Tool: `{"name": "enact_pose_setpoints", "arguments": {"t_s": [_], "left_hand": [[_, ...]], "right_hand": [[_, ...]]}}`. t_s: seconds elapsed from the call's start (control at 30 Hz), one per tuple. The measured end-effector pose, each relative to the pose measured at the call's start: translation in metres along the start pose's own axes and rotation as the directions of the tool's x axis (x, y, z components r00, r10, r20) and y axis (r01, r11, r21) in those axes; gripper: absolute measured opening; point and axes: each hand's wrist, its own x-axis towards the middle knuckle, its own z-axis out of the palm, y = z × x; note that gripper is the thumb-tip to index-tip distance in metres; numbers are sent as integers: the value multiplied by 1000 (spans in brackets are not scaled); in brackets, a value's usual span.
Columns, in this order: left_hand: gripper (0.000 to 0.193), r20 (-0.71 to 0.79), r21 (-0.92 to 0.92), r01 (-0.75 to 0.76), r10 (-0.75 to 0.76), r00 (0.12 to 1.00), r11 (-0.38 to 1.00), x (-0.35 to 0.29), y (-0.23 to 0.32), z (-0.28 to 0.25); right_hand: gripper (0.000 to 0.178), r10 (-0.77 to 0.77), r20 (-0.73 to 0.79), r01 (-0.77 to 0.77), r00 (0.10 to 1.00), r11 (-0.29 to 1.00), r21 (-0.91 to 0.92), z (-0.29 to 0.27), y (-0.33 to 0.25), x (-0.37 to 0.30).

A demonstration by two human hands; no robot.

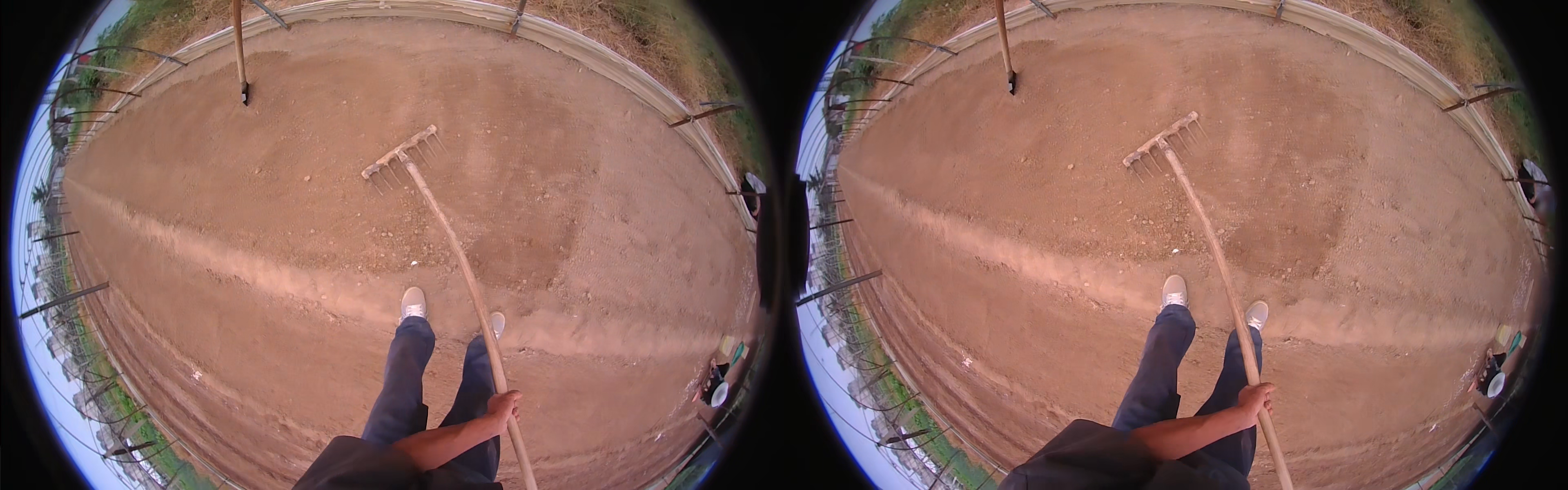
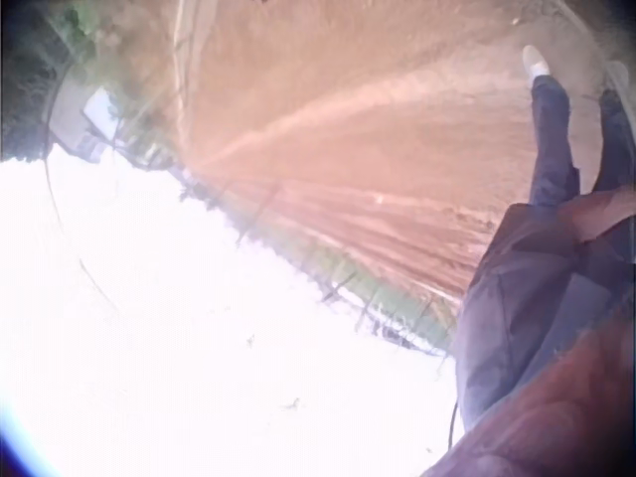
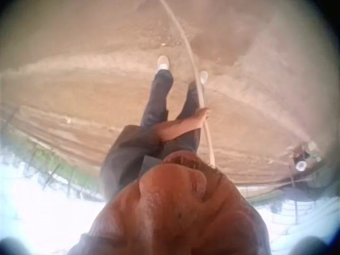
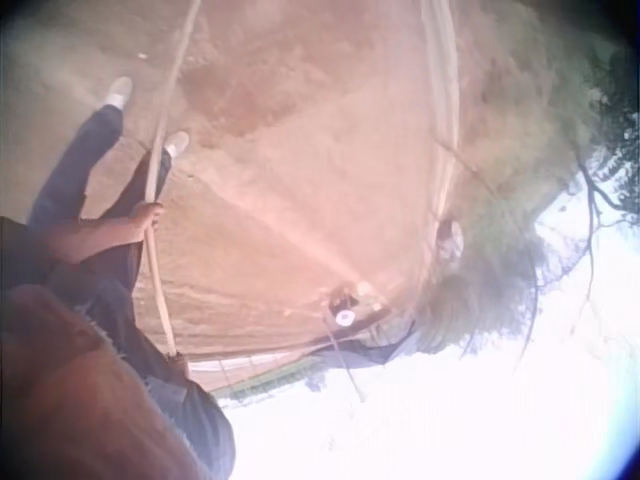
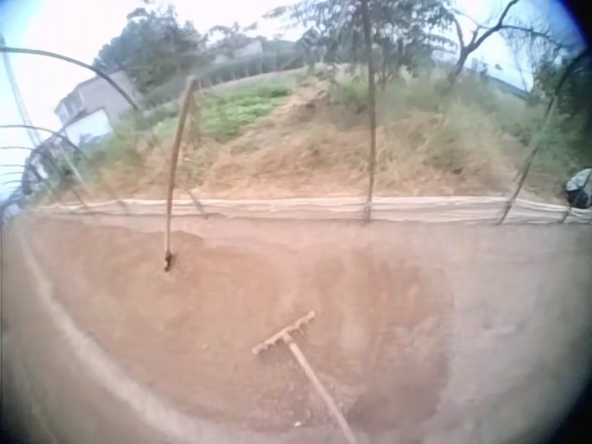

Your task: The person uses a wooden rake to level and smooth a large patch of soil within a fenced garden bed. The person repeatedly pulls the rake across the ground to break up clumps and create an even surface.

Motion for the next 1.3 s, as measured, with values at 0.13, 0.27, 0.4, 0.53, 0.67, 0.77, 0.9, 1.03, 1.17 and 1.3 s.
{"name": "enact_pose_setpoints", "arguments": {"t_s": [0.13, 0.27, 0.4, 0.53, 0.67, 0.77, 0.9, 1.03, 1.17, 1.3], "left_hand": [[10, 33, 17, -159, 158, 987, 987, 28, 71, -2], [9, 36, -61, -367, 369, 929, 928, 32, 194, -18], [23, -136, -29, -579, 571, 810, 814, 9, 352, -51], [24, -112, -35, -688, 682, 723, 725, -36, 436, -71], [28, -224, 161, -857, 864, 451, 489, -76, 509, -114], [31, -169, 612, -702, 927, 334, 365, -109, 538, -130], [36, -203, 795, -517, 943, 265, 317, -91, 555, -165], [45, -169, 791, -527, 939, 299, 310, -74, 511, -123], [44, -251, 706, -588, 915, 315, 395, -15, 444, -125], [43, -326, 464, -696, 836, 441, 548, 55, 301, -122]], "right_hand": [[9, -22, 6, 22, 1000, 1000, -4, -7, -2, 20], [8, -203, 40, 199, 978, 977, 77, -6, -89, 48], [12, -446, -37, 445, 894, 895, -41, -1, -285, 30], [15, -686, 13, 679, 728, 723, 129, 26, -458, 5], [14, -599, 521, 290, 608, 778, 557, 52, -603, -61], [18, -624, 508, 303, 594, 759, 576, 58, -628, -107], [19, -620, 520, 337, 587, 771, 540, 45, -593, -141], [21, -543, 461, 385, 702, 834, 396, 1, -511, -131], [29, -450, 329, 452, 830, 889, 75, -25, -360, -76], [17, -647, 118, 653, 753, 757, -13, -43, -159, 15]]}}
